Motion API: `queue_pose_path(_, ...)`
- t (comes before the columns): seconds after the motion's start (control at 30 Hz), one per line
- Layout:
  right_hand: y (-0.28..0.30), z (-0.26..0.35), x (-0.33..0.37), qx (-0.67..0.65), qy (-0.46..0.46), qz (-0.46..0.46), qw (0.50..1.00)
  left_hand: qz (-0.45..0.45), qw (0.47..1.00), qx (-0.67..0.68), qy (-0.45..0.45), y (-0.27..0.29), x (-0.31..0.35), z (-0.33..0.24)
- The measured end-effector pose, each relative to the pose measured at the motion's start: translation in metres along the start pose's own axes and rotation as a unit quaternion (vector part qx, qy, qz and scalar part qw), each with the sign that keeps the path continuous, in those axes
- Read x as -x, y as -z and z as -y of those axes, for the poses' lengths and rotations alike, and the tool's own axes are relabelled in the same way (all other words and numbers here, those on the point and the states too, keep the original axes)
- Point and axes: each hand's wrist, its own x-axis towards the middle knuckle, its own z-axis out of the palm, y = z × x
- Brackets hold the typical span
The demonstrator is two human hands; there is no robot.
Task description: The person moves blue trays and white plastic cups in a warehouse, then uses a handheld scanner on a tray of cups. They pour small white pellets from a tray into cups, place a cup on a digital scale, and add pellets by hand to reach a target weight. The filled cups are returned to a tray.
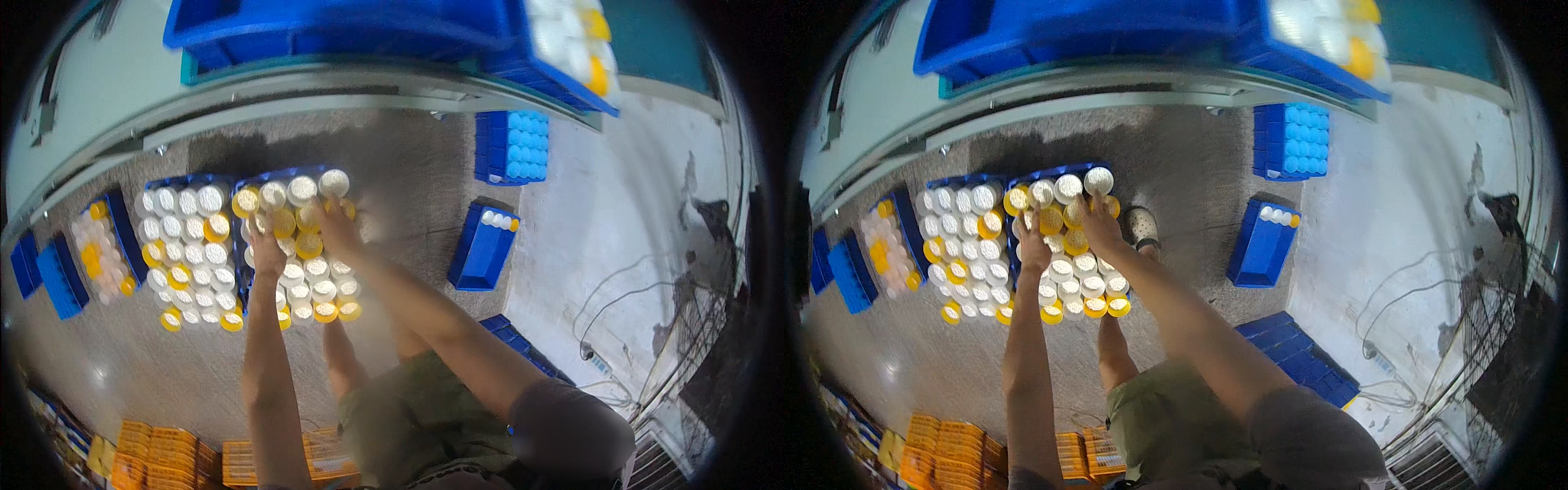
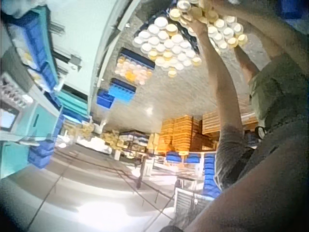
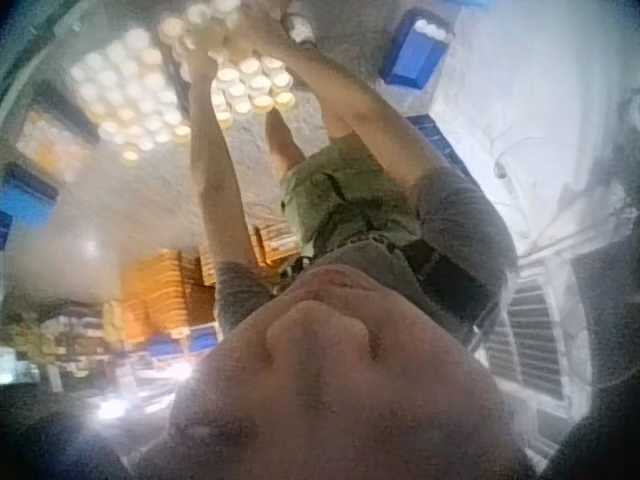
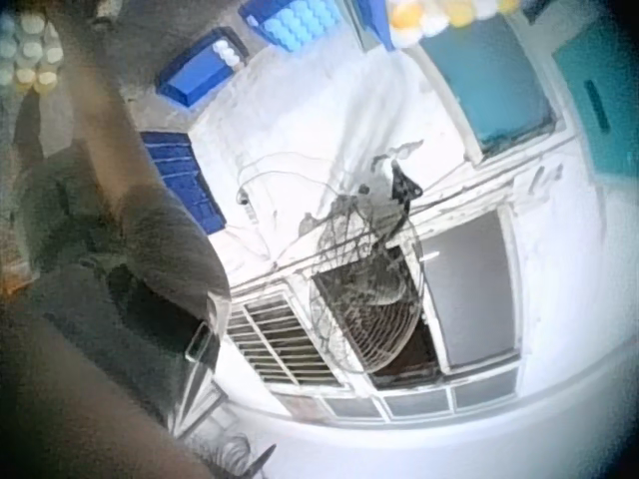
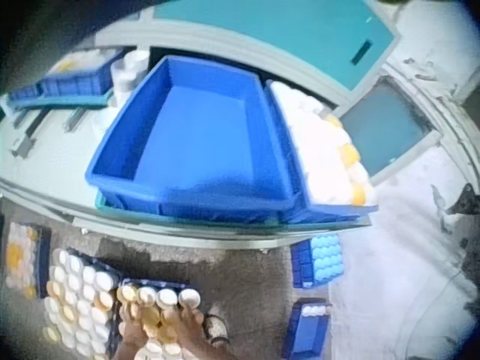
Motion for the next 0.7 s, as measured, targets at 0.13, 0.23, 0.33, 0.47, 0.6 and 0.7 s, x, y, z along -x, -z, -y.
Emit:
queue_pose_path(0.13,0.057,-0.026,0.054,-0.064,0.051,-0.053,0.995,-0.006,1.000,-0.017,-0.022,0.039,0.033,-0.067)
queue_pose_path(0.23,0.107,-0.047,0.100,-0.080,-0.034,-0.016,0.996,-0.090,0.986,0.009,-0.137,0.073,0.036,-0.164)
queue_pose_path(0.33,0.128,-0.089,0.197,-0.199,-0.220,0.011,0.955,-0.252,0.898,-0.027,-0.360,0.113,0.010,-0.260)
queue_pose_path(0.47,0.090,-0.153,0.284,-0.177,-0.220,-0.078,0.956,-0.349,0.808,-0.128,-0.456,0.168,-0.047,-0.365)
queue_pose_path(0.6,0.029,-0.194,0.388,-0.120,-0.346,0.071,0.928,-0.258,0.840,-0.367,-0.304,0.183,-0.084,-0.395)
queue_pose_path(0.7,0.003,-0.219,0.437,-0.128,-0.382,0.100,0.910,-0.297,0.825,-0.341,-0.339,0.179,-0.099,-0.385)
